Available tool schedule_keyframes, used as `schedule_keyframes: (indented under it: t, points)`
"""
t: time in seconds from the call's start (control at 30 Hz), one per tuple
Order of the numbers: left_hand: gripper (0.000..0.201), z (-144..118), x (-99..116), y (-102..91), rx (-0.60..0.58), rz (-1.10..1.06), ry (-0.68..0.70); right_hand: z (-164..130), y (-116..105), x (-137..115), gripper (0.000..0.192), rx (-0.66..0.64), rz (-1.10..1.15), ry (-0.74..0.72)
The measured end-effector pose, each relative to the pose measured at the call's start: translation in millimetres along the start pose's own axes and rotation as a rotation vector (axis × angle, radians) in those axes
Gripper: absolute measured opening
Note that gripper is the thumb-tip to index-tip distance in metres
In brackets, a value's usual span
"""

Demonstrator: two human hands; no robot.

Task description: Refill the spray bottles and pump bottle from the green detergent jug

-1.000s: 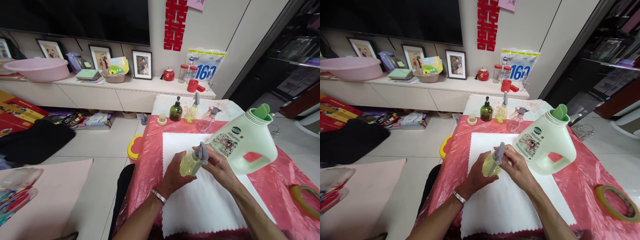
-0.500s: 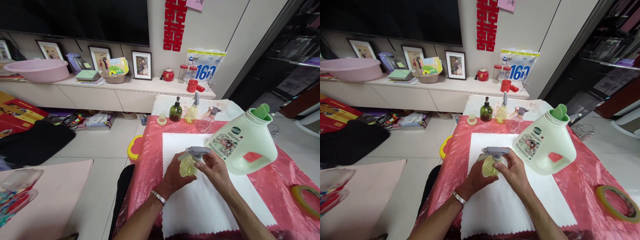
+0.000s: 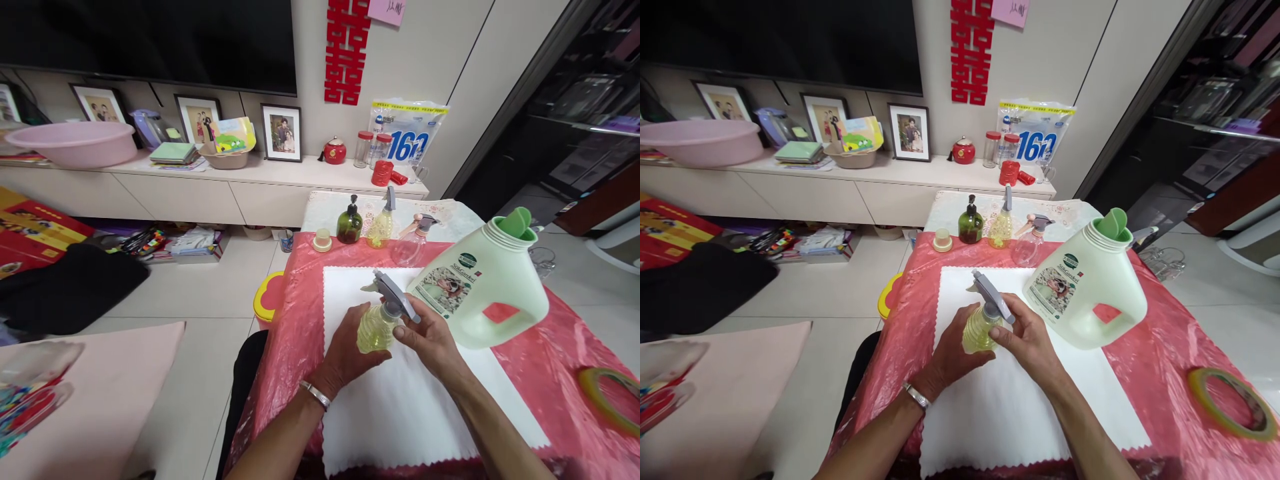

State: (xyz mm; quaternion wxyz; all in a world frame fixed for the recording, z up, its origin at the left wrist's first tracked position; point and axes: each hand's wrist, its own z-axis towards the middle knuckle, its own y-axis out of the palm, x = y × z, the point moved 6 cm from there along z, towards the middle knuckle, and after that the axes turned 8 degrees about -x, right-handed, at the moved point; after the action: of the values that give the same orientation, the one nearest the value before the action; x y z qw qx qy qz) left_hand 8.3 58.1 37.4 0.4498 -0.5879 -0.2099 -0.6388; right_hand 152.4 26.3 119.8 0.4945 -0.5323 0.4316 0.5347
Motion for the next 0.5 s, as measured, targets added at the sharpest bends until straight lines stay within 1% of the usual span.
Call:
schedule_keyframes:
  t: [0.1,0.2,0.33,0.4,0.5]
  points:
    - [0.089,0,2,-0.9,0.003,-0.001,0.008,0,1,-2,0.038,-0.054,0.023,0.012]
    - [0.087,1,3,-0.9,-0.002,0.002,0.010,2,0,2,0.035,-0.003,0.036,0.015]
    - [0.090,0,1,-0.8,0.006,0.024,-0.002,4,-2,11,0.042,0.075,0.059,0.022]
    - [0.088,1,1,-0.5,0.004,0.029,0.011,2,-2,14,0.046,0.071,0.077,0.034]
    - [0.085,2,4,-0.5,-0.005,0.017,0.029,-2,0,13,0.046,0.017,0.111,0.062]
